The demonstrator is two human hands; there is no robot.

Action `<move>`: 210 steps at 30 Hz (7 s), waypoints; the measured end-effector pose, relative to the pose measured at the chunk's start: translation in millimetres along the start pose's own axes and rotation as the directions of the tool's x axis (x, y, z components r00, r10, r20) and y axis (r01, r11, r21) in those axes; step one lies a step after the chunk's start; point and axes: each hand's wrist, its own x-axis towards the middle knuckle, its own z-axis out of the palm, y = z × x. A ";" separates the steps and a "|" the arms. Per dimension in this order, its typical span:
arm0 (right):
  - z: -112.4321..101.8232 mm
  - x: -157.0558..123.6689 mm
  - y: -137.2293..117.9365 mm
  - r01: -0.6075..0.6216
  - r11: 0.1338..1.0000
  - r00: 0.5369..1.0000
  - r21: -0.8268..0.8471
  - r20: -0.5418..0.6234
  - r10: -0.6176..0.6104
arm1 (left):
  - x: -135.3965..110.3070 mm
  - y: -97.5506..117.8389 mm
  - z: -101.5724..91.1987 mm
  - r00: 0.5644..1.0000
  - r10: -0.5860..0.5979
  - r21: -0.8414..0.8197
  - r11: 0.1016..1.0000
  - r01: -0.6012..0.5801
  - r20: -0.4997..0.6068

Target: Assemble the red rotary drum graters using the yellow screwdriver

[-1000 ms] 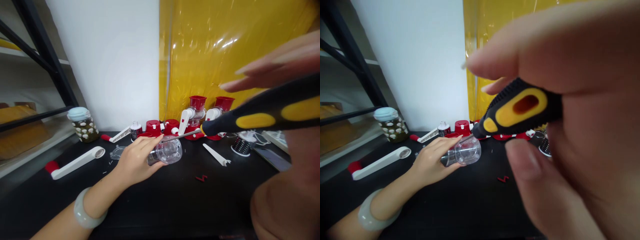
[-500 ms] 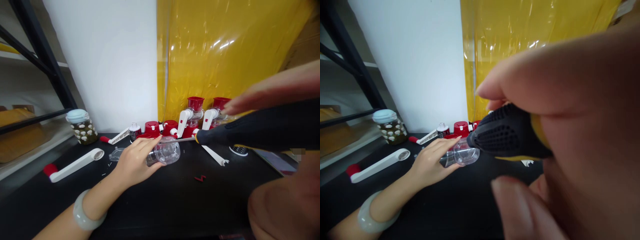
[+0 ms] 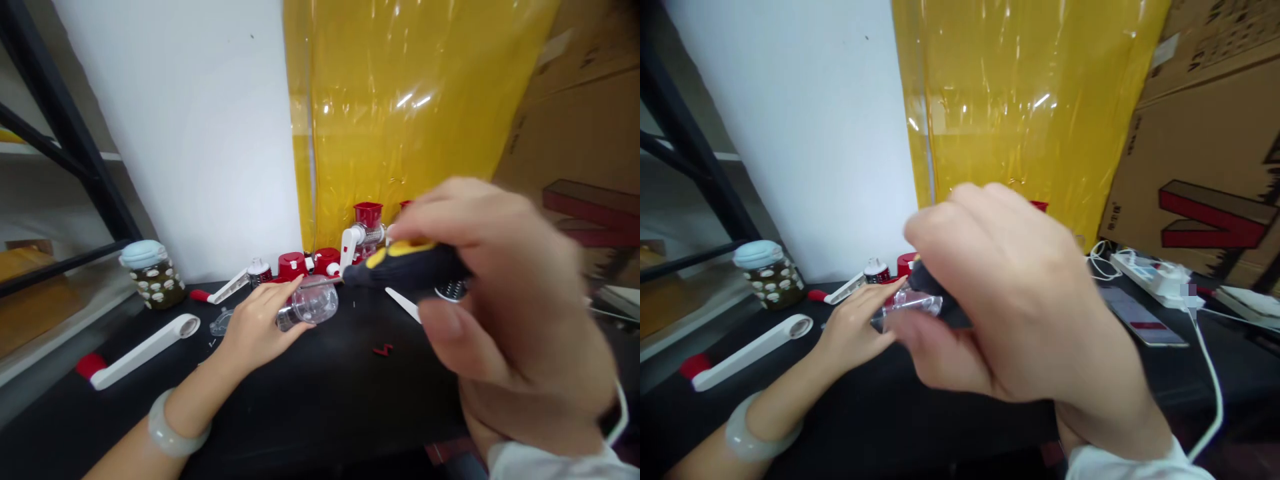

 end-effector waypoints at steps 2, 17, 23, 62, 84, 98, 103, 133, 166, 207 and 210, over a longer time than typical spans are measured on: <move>-4.8 5.0 -5.7 0.080 0.996 0.997 0.029 -0.007 -0.079 | 0.9 -2.2 0.3 1.000 -0.001 0.022 1.000 0.002 -0.025; -18.8 -1.0 3.6 -0.099 0.930 0.995 -0.354 -0.041 0.090 | 1.2 4.4 -7.5 0.998 -0.046 0.094 0.995 0.043 0.037; -35.4 -16.5 23.9 0.054 0.998 0.988 0.011 0.145 -0.055 | 8.2 8.7 -14.9 0.992 -0.058 0.154 0.987 0.040 0.116; 51.9 -97.8 136.7 -0.768 0.498 0.637 0.402 0.405 0.656 | 81.1 22.5 -59.2 0.519 -0.061 0.201 0.955 -0.217 0.853; 107.7 -128.8 158.0 -0.723 0.194 0.584 0.663 0.435 0.686 | 81.7 9.3 -37.4 0.471 -0.025 0.127 0.974 -0.187 0.882; 110.1 -134.2 159.2 -0.703 0.157 0.594 0.694 0.451 0.667 | 82.2 8.0 -36.0 0.463 -0.024 0.108 0.982 -0.157 0.886; 89.3 -130.6 149.5 -0.670 0.092 0.624 0.736 0.492 0.608 | 82.5 8.9 -36.7 0.451 -0.037 0.109 0.985 -0.135 0.892; 96.3 -130.5 154.2 -0.689 0.163 0.632 0.707 0.475 0.612 | 85.3 11.5 -37.6 0.461 -0.026 0.106 0.983 -0.149 0.887; 91.2 -129.8 150.5 -0.665 0.221 0.657 0.713 0.418 0.627 | 84.7 6.9 -34.3 0.460 0.032 0.057 0.982 -0.178 0.887; 100.9 -125.5 148.7 -0.760 0.307 0.574 0.573 0.368 0.732 | 81.9 13.0 -36.4 0.495 -0.012 0.112 0.978 -0.174 0.869; 94.1 -127.6 160.7 -0.696 0.326 0.592 0.640 0.254 0.765 | 82.6 11.6 -50.3 0.516 -0.069 0.155 0.980 -0.126 0.854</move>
